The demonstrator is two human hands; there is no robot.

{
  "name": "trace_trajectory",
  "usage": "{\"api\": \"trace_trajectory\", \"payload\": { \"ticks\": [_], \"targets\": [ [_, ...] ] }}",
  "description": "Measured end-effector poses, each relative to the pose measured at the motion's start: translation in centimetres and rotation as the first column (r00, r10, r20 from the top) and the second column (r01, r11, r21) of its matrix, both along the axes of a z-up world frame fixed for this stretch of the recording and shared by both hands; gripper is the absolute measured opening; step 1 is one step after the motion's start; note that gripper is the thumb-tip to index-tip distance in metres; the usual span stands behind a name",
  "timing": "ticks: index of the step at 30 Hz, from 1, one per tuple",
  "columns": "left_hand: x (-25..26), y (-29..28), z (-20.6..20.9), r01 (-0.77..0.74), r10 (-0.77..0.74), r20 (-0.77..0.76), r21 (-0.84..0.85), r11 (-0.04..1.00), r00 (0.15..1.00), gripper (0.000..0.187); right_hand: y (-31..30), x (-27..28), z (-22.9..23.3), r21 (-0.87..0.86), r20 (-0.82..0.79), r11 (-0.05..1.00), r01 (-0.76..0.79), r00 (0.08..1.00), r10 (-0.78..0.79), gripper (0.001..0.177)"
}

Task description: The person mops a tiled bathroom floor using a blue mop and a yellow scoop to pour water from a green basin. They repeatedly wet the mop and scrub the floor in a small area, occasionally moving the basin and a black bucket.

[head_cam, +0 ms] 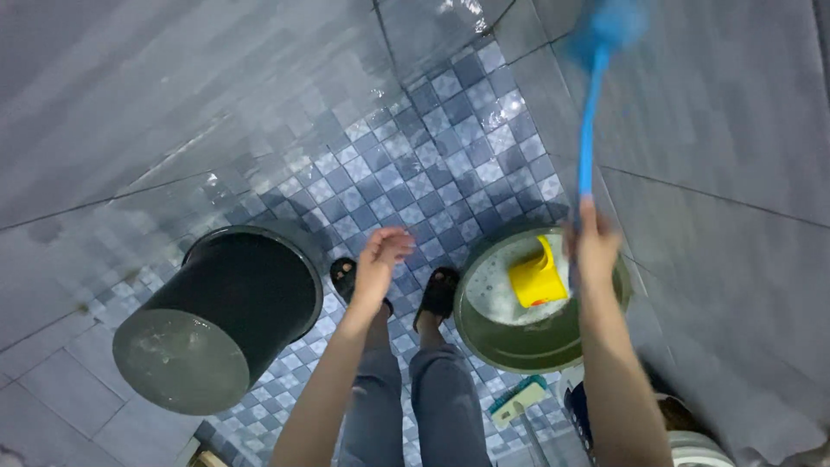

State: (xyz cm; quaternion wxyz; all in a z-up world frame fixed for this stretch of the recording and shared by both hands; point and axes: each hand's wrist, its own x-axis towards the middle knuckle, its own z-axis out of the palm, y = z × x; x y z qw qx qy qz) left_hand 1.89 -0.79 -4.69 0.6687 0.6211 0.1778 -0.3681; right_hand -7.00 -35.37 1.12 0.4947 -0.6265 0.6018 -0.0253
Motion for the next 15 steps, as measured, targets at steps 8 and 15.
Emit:
{"api": "trace_trajectory", "payload": {
  "ticks": [8, 15],
  "targets": [
    [0.6, 1.1, -0.1, -0.106, 0.107, 0.0, -0.029, 0.994, 0.994, 0.028, 0.5, -4.2, 0.1, 0.01, -0.058, 0.997, -0.073, 0.996, 0.073, 0.056],
    [-0.4, 0.7, -2.2, -0.053, 0.054, 0.027, -0.025, 0.998, 0.998, 0.025, 1.3, 7.0, -0.8, 0.136, 0.122, 0.991, 0.021, 0.992, -0.038, 0.036]
  ]
}}
